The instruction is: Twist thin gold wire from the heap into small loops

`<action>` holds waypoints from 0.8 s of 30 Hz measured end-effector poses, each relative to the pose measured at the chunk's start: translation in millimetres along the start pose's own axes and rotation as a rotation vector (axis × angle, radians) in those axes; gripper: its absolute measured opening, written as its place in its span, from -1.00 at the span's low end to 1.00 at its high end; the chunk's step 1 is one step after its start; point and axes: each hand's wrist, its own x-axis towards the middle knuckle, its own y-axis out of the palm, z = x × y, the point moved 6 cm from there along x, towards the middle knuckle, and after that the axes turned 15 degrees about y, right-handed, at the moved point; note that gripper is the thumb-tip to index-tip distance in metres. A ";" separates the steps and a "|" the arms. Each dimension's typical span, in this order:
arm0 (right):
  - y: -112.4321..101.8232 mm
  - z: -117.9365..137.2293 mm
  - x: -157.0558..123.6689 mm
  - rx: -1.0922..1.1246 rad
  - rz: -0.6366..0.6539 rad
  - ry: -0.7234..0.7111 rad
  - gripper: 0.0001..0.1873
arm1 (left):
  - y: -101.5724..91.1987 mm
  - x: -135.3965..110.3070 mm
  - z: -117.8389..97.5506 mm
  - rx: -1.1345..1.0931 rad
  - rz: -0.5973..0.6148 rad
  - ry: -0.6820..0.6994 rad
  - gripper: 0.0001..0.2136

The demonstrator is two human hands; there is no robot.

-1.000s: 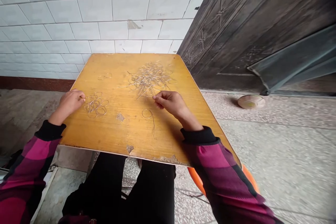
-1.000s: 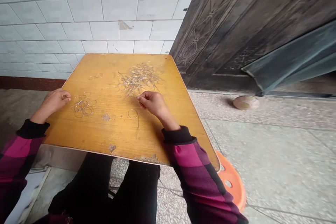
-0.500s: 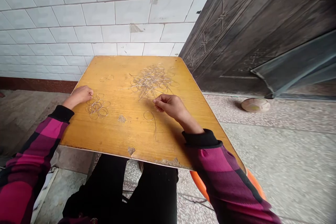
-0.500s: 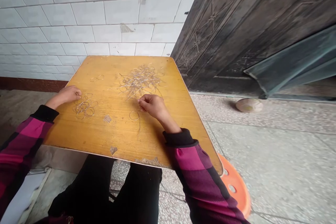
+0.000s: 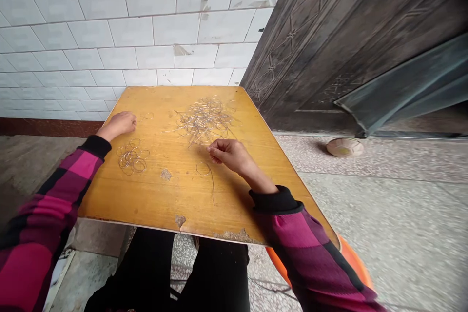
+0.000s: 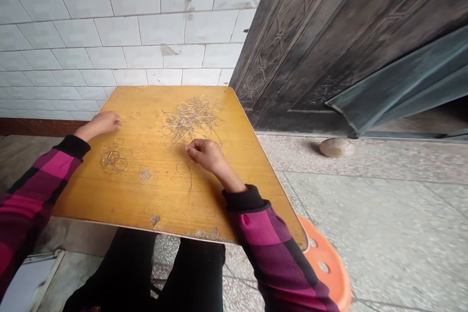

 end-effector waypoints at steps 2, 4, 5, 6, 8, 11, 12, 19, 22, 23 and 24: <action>-0.4 0.3 -0.4 -0.009 -0.001 0.003 -0.70 | 2.2 20.6 -7.8 0.018 -0.054 -0.027 -0.81; -1.2 0.4 -1.0 -0.011 -0.008 0.006 -0.69 | 8.1 38.9 -11.0 0.011 -0.076 -0.053 -0.77; -1.4 0.6 -1.2 -0.014 -0.010 0.006 -0.69 | 10.5 46.3 -10.3 0.001 -0.087 -0.065 -0.75; -1.6 0.7 -1.5 -0.018 -0.010 0.005 -0.69 | 12.2 52.2 -8.2 -0.012 -0.098 -0.077 -0.74; -1.7 1.0 -2.2 -0.026 -0.008 0.001 -0.69 | 12.1 58.6 -1.7 -0.050 -0.123 -0.094 -0.76; -3.1 2.3 -3.6 -0.019 -0.025 -0.012 -0.69 | 4.8 52.3 4.3 -0.149 -0.157 -0.089 -0.89; -3.8 3.2 -4.3 -0.009 -0.036 -0.020 -0.69 | 0.9 45.7 2.6 -0.199 -0.175 -0.074 -0.91; -4.6 14.9 -9.8 0.164 -0.062 -0.074 -0.63 | -9.6 -24.0 -77.1 -1.360 -0.259 0.096 -0.89; -6.0 18.1 -11.6 0.316 -0.063 -0.062 -0.59 | -1.6 -41.7 -124.2 -1.356 -0.153 0.137 -0.93; -6.6 18.8 -12.2 0.368 -0.061 -0.054 -0.58 | 2.3 -44.9 -137.4 -1.325 -0.120 0.146 -0.94; -7.0 19.5 -13.0 0.413 -0.054 -0.048 -0.57 | 7.1 -47.2 -148.9 -1.291 -0.082 0.144 -0.95</action>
